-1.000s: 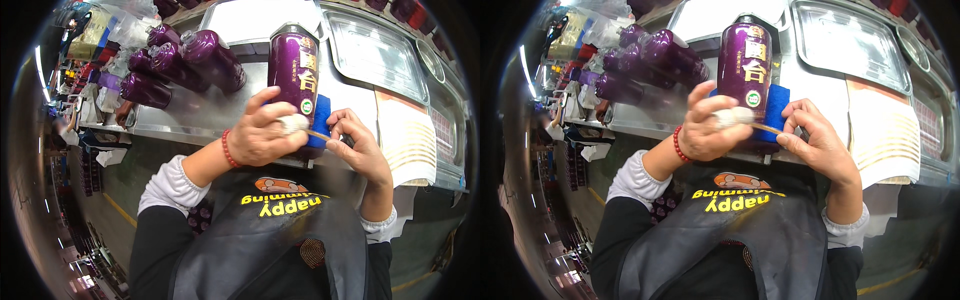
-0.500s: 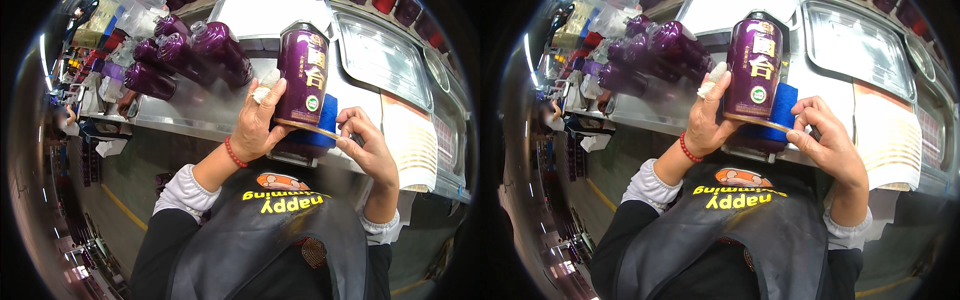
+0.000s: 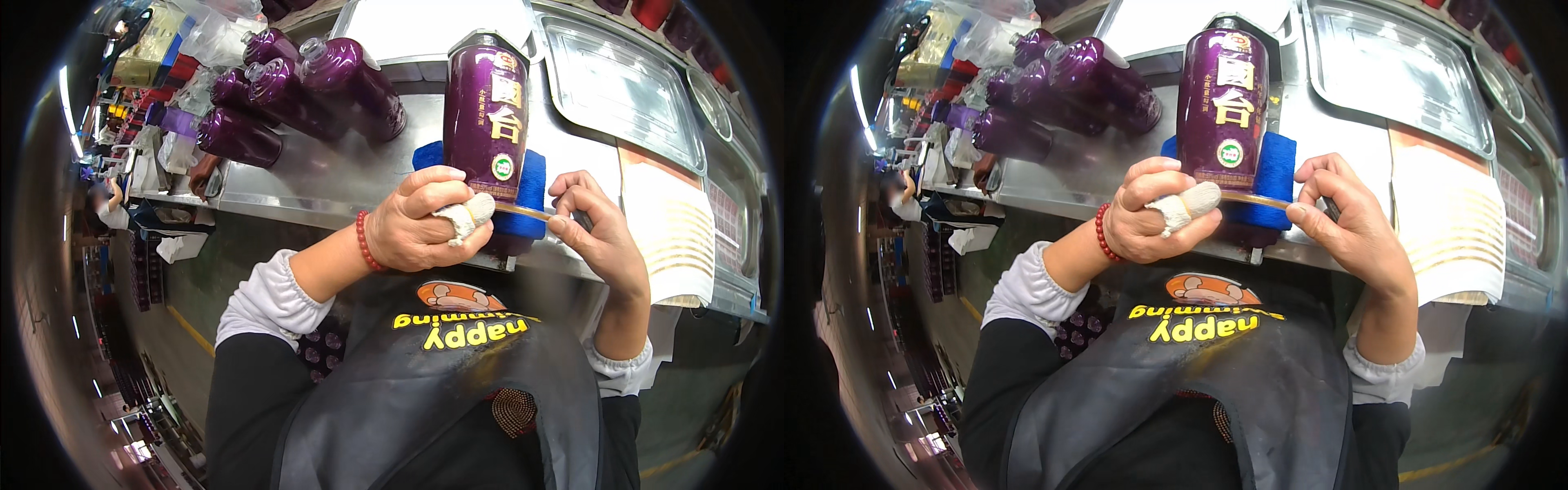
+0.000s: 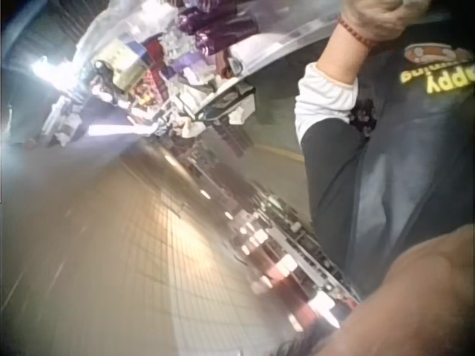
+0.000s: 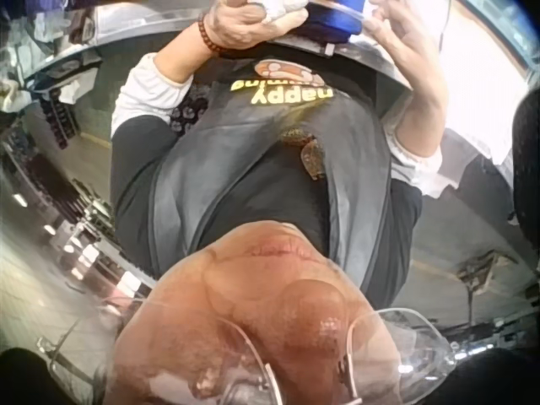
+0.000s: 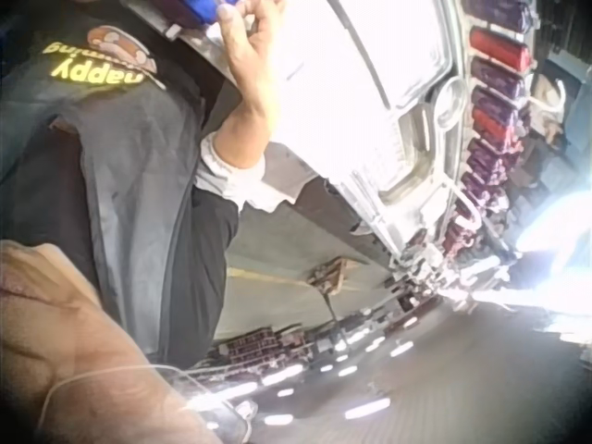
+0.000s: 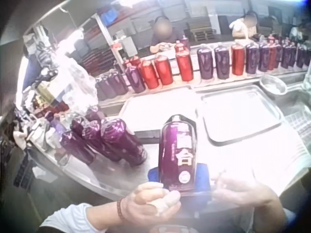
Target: The person applies adhesive labels to purple plastic bottles using a small wooden stick and a green plastic scraper. They smooth the labels onto the bottle surface, peel off backing material, and place finished bottles on a metal tray.
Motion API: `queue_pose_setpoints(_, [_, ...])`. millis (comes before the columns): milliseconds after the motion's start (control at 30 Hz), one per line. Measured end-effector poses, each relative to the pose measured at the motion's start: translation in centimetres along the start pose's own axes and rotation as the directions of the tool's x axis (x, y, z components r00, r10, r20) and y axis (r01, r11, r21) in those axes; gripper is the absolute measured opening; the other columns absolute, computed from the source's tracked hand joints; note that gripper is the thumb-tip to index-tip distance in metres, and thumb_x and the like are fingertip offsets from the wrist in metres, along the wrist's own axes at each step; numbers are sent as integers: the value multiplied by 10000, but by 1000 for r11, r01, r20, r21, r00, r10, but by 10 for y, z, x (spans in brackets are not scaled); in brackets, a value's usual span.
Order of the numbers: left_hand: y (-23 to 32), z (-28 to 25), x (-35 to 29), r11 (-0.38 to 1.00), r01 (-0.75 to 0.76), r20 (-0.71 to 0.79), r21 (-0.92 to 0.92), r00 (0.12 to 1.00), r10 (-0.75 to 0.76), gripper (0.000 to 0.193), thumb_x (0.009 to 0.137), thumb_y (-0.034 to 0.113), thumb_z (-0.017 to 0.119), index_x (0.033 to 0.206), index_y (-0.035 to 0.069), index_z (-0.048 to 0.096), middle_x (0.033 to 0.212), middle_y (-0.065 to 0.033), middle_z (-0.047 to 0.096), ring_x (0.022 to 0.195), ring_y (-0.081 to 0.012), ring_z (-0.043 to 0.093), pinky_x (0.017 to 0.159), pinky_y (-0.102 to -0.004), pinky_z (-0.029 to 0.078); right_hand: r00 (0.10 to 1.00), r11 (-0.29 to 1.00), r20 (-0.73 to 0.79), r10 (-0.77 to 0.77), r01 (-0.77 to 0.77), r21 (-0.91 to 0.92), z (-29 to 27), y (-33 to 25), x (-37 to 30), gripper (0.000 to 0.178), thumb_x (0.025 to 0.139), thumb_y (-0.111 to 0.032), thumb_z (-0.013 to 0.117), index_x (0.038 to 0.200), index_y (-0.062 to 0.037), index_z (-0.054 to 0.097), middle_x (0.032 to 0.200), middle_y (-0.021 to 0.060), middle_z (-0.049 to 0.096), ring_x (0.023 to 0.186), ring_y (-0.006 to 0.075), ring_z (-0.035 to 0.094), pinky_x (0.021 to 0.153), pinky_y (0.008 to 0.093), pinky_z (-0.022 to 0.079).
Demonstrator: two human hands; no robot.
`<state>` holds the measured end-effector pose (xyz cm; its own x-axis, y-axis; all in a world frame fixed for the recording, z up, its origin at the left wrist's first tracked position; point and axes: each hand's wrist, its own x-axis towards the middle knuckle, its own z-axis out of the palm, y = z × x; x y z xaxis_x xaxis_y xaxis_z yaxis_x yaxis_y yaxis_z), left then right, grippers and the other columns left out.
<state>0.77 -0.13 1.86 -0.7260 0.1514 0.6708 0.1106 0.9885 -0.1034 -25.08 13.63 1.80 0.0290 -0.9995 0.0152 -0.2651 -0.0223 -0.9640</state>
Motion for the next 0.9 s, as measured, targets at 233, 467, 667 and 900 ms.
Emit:
queue_pose_setpoints(233, [1, 9, 18, 978, 208, 60, -1, 976, -208, 359, 815, 124, 769, 1162, 127, 674, 1271, -75, 615, 1224, -309, 588, 1161, -513, 375, 999, 999, 0, -33, 33, 8, 4, 4, 2, 277, 939, -257, 713, 855, -42, 560, 1118, 89, 511, 1048, 174, 475, 924, 293, 389])
queue_pose_setpoints(467, [7, 19, -6, 920, 342, -171, -190, 912, -374, 508, 784, -30, 765, 1239, 74, 566, 1188, -149, 628, 1098, -370, 624, 1060, -552, 448, 998, 998, 11, -58, 58, -28, 6, 6, 7, 269, 936, -245, 712, 852, -40, 559, 1120, 95, 516, 1073, 191, 471, 936, 297, 382])
queue_pose_setpoints(667, [5, 0, -9, 999, 37, -25, 3, 999, -36, 237, 700, 136, 721, 934, 157, 690, 1138, -19, 677, 1113, -233, 544, 925, -405, 498, 999, 999, -9, -32, 32, -14, 6, 9, 4, 269, 935, -247, 708, 851, -39, 560, 1114, 93, 514, 1072, 189, 473, 939, 308, 384])
queue_pose_setpoints(900, [-6, 6, -1, 995, -82, -27, 57, 996, 83, 207, 642, 116, 731, 831, 193, 697, 1168, 14, 661, 1085, -214, 526, 868, -373, 472, 998, 998, -26, -50, 48, -42, 2, 2, 1, 232, 936, -207, 698, 851, -39, 563, 1124, 87, 512, 1063, 182, 479, 927, 297, 392])
